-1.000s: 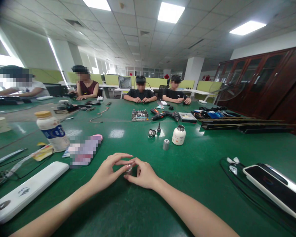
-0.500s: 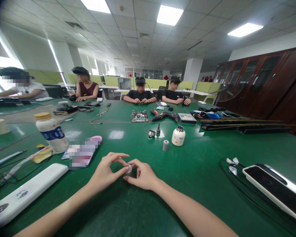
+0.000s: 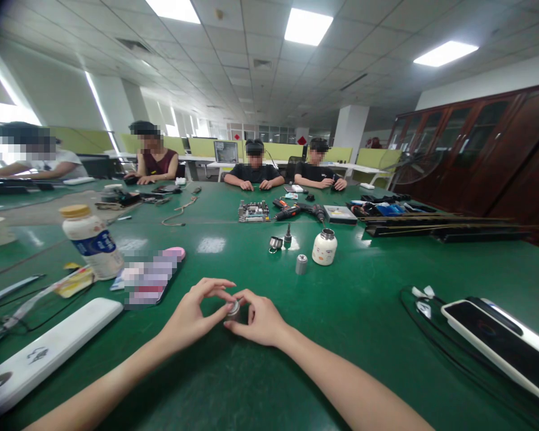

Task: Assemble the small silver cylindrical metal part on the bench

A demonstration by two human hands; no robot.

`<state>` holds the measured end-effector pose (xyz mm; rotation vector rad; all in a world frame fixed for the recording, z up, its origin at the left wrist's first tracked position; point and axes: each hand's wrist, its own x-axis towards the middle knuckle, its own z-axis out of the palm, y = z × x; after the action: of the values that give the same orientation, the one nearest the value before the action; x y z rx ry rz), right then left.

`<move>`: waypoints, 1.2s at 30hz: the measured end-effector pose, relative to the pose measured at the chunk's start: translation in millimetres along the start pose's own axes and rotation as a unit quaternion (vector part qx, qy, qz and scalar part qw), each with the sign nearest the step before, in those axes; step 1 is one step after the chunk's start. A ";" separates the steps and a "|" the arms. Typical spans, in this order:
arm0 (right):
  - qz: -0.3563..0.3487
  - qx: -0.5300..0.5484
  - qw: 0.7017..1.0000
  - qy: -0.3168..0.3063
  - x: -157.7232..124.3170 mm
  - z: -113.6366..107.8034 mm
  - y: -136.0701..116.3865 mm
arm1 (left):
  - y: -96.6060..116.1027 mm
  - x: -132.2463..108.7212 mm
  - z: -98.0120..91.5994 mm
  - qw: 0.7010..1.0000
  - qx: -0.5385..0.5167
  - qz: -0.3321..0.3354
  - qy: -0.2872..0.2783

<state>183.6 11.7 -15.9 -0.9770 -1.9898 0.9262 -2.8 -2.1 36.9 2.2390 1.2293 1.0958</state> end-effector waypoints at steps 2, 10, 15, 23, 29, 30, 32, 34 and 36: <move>0.003 -0.002 1.000 0.002 0.2 0.2 0.3 | -0.9 0.7 -0.4 1.000 -0.005 -0.001 0.015; 0.008 -0.004 1.000 0.001 0.0 -1.1 -3.5 | -36.6 8.7 -4.3 0.997 0.041 -0.043 0.052; 0.013 -0.011 1.000 0.002 -0.5 -1.6 -4.1 | -56.5 5.1 0.5 0.995 0.069 -0.068 -0.019; 0.014 -0.009 1.000 0.000 0.1 -1.4 -2.3 | -47.5 7.5 -2.1 0.998 0.037 -0.037 0.035; 0.010 -0.002 1.000 0.000 0.1 -0.5 -0.6 | -15.7 6.3 -5.5 0.999 -0.023 0.009 0.034; 0.008 -0.001 1.000 0.002 0.1 -0.2 -0.1 | -12.7 5.6 -5.3 0.999 -0.019 0.013 0.023; 0.002 -0.002 1.000 0.004 0.2 0.2 0.6 | -10.1 4.4 -4.4 1.000 -0.011 0.014 0.007; -0.001 -0.003 1.000 0.004 0.3 0.4 0.9 | -10.6 3.8 -3.6 1.000 -0.012 0.010 -0.001; 0.000 -0.002 1.000 0.004 0.4 0.3 0.8 | -11.8 3.5 -3.2 1.000 -0.023 0.005 -0.006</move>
<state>183.5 12.3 -16.6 -0.9810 -1.9869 0.9170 -10.6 7.2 33.2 2.2172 1.1777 1.1027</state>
